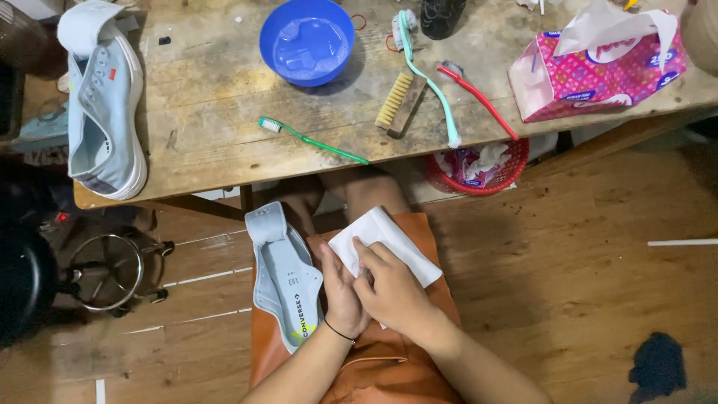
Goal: Cleaning a shoe insole using a toothbrush, cleaning solution from a bowl, and a tissue.
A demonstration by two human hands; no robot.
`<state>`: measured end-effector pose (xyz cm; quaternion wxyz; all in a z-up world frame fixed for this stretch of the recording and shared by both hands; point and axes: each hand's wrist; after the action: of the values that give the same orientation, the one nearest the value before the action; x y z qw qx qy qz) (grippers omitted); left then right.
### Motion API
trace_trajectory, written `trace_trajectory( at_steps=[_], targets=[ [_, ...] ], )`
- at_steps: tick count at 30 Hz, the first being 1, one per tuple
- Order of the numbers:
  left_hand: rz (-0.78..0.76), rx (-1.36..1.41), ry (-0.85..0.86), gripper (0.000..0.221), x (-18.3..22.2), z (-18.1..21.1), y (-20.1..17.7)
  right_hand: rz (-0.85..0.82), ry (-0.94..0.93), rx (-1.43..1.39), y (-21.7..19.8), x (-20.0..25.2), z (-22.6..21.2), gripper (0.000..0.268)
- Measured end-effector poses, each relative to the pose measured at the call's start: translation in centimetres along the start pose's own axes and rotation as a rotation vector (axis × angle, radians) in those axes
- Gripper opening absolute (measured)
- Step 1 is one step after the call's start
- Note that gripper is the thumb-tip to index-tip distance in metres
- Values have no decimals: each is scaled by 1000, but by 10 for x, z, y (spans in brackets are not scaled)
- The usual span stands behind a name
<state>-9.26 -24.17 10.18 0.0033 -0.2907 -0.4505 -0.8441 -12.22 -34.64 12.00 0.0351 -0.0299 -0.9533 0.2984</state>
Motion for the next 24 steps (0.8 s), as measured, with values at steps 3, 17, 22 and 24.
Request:
trace_trajectory(
  at_steps=[3, 17, 22, 24],
  targets=[
    [64, -58, -99, 30, -4, -4, -10, -10, -32, -72, -11, -3, -5, 60],
    [-236, -159, -398, 56, 15, 106, -23, -278, 503, -954, -58, -32, 63, 131],
    [-279, -117, -472, 57, 25, 164, -69, -564, 379, -1271, 3, -41, 79, 113],
    [-320, -53, -292, 54, 34, 190, -89, -265, 685, -904, 38, -61, 84, 61]
  ],
)
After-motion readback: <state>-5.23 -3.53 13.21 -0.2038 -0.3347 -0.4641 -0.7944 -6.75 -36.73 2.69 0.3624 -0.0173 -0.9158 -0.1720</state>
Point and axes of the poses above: each hand's wrist, its own x-axis away from the middle knuckle, its own y-axis out of the palm, z = x × y, and after that the axes turned 4 degrees about z, right-handed
